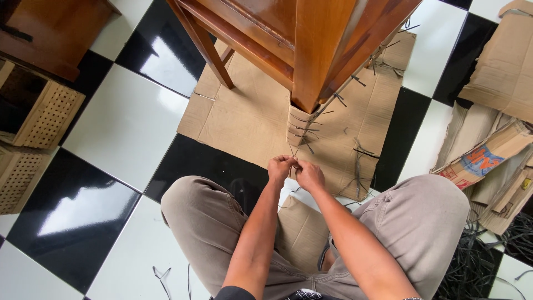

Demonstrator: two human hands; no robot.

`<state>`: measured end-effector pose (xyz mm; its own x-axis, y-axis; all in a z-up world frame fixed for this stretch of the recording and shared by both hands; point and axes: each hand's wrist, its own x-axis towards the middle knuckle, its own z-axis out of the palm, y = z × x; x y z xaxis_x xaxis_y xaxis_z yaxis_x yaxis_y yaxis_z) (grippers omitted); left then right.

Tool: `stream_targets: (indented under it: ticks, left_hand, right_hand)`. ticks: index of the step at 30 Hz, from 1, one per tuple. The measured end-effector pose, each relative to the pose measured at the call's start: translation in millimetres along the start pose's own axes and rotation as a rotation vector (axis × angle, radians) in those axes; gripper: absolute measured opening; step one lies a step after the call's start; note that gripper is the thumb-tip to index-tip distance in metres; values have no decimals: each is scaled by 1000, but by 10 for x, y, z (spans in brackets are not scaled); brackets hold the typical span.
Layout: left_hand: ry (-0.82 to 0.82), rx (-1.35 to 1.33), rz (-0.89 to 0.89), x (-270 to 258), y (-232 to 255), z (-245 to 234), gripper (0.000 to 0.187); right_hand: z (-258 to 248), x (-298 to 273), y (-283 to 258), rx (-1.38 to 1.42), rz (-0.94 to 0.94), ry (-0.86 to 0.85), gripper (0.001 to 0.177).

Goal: Wrapping a wooden furniture leg with cardboard and securing it with plastic ties

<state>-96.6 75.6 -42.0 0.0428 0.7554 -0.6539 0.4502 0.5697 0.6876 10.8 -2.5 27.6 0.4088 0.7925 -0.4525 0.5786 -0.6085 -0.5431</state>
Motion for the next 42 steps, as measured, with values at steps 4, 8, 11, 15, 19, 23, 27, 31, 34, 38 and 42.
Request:
stream_targets:
  ticks: [4, 8, 11, 15, 19, 23, 27, 31, 34, 38, 42]
  left_hand:
    - [24, 39, 18, -106, 93, -35, 19]
    - [43, 110, 80, -179, 144, -21, 14]
    - [42, 165, 103, -152, 120, -22, 15]
    - [16, 191, 129, -256, 168, -61, 17]
    - [4, 148, 132, -463, 376, -155, 27]
    - [16, 214, 176, -666, 548, -220, 25]
    - [-6, 249, 111, -642, 555, -223, 33]
    - [-30, 194, 48, -636, 535, -213, 44]
    - [15, 163, 146, -534, 417, -170, 28]
    - [46, 219, 173, -464, 340, -144, 19]
    - [61, 242, 199, -553, 485, -232, 19]
  right_hand:
    - [-150, -32, -155, 62, -62, 305, 29]
    - [-249, 3, -337, 175, -232, 376, 32]
    - [-160, 127, -276, 215, -308, 245, 35]
    - [-116, 159, -266, 274, -212, 220, 28]
    - [-81, 242, -165, 309, -94, 286, 23]
    - [-59, 290, -86, 245, -27, 282, 18]
    - [53, 383, 22, 249, -25, 289, 23]
    - [122, 420, 87, 347, -2, 296, 25]
    - [84, 371, 43, 370, -67, 331, 27]
    - [18, 278, 9, 269, -305, 373, 29]
    - [17, 244, 56, 78, -427, 359, 34]
